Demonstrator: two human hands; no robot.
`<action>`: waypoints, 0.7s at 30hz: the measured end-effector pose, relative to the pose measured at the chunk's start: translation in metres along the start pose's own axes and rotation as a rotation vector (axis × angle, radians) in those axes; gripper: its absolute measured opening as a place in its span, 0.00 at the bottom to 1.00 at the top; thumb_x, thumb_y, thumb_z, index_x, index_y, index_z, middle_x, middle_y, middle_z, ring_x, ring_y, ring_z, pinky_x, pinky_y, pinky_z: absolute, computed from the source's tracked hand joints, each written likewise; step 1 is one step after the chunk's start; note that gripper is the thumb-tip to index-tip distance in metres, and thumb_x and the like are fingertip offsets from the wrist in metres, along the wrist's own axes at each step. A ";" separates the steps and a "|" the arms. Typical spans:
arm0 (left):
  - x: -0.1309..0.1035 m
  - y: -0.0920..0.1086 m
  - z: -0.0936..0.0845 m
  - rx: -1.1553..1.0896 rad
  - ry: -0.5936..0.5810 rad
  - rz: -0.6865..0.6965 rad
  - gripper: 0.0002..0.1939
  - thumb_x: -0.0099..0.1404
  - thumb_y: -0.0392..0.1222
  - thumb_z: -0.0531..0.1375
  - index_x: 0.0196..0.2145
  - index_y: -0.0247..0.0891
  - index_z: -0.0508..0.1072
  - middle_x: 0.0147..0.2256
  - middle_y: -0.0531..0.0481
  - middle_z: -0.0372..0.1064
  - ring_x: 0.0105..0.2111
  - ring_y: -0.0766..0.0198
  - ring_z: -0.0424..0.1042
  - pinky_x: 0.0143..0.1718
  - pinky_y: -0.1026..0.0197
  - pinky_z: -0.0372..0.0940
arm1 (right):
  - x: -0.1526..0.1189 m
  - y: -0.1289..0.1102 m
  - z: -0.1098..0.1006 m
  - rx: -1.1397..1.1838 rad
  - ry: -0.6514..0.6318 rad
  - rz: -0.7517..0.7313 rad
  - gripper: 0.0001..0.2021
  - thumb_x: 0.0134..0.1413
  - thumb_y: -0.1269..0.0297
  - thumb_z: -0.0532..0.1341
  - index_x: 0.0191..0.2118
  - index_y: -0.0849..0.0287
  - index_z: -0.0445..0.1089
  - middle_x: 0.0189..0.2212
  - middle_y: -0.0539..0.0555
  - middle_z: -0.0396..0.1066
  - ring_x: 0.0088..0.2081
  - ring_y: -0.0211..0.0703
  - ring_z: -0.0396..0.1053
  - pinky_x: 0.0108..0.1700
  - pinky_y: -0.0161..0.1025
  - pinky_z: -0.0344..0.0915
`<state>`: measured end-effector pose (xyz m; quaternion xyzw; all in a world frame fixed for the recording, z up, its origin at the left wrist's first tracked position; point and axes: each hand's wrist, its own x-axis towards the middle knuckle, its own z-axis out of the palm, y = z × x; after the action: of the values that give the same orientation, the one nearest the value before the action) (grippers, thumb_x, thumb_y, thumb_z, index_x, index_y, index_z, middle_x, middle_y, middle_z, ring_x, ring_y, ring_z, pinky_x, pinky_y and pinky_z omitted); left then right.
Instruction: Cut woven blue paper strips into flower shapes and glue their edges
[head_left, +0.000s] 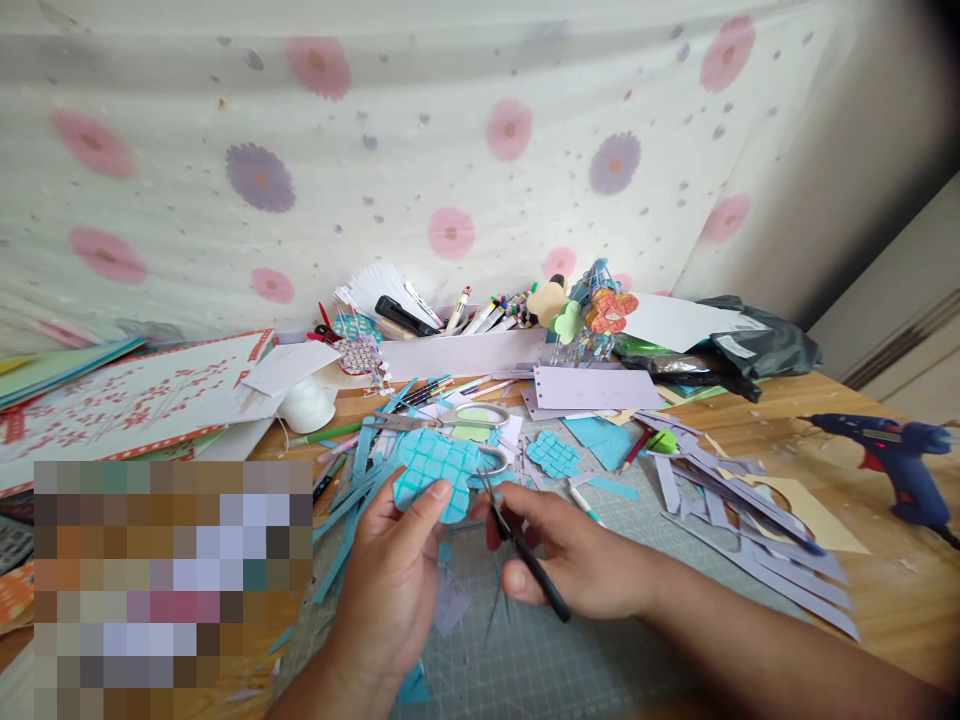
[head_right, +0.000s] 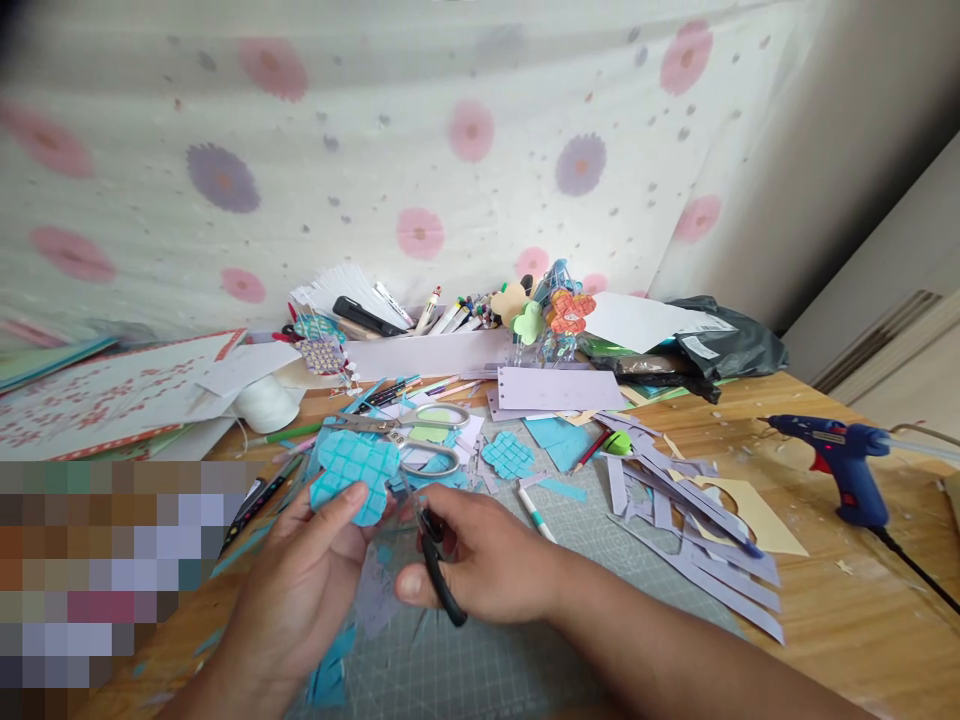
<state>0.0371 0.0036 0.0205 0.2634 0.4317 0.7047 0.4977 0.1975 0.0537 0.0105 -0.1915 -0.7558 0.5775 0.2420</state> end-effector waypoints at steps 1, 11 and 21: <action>0.000 0.000 0.000 -0.006 0.006 0.014 0.16 0.52 0.39 0.67 0.41 0.40 0.75 0.33 0.51 0.74 0.35 0.61 0.72 0.39 0.60 0.65 | 0.001 0.000 -0.001 0.048 0.036 0.008 0.25 0.48 0.41 0.61 0.39 0.59 0.64 0.29 0.48 0.60 0.29 0.36 0.56 0.29 0.33 0.55; -0.009 -0.018 0.001 0.102 -0.087 -0.134 0.11 0.55 0.41 0.67 0.38 0.40 0.76 0.38 0.49 0.74 0.37 0.62 0.70 0.34 0.63 0.65 | 0.012 0.003 0.006 0.498 0.484 0.005 0.22 0.37 0.60 0.73 0.38 0.57 0.64 0.27 0.45 0.64 0.28 0.33 0.62 0.31 0.32 0.60; 0.003 -0.009 -0.010 0.274 -0.211 -0.118 0.10 0.58 0.44 0.63 0.23 0.38 0.70 0.24 0.55 0.64 0.27 0.66 0.64 0.29 0.65 0.63 | 0.013 0.005 -0.017 0.502 0.493 0.094 0.20 0.32 0.62 0.74 0.33 0.60 0.68 0.20 0.42 0.62 0.21 0.30 0.57 0.25 0.31 0.54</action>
<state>0.0322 0.0044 0.0078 0.3752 0.4838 0.5775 0.5401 0.1968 0.0756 0.0109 -0.2942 -0.4998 0.6921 0.4297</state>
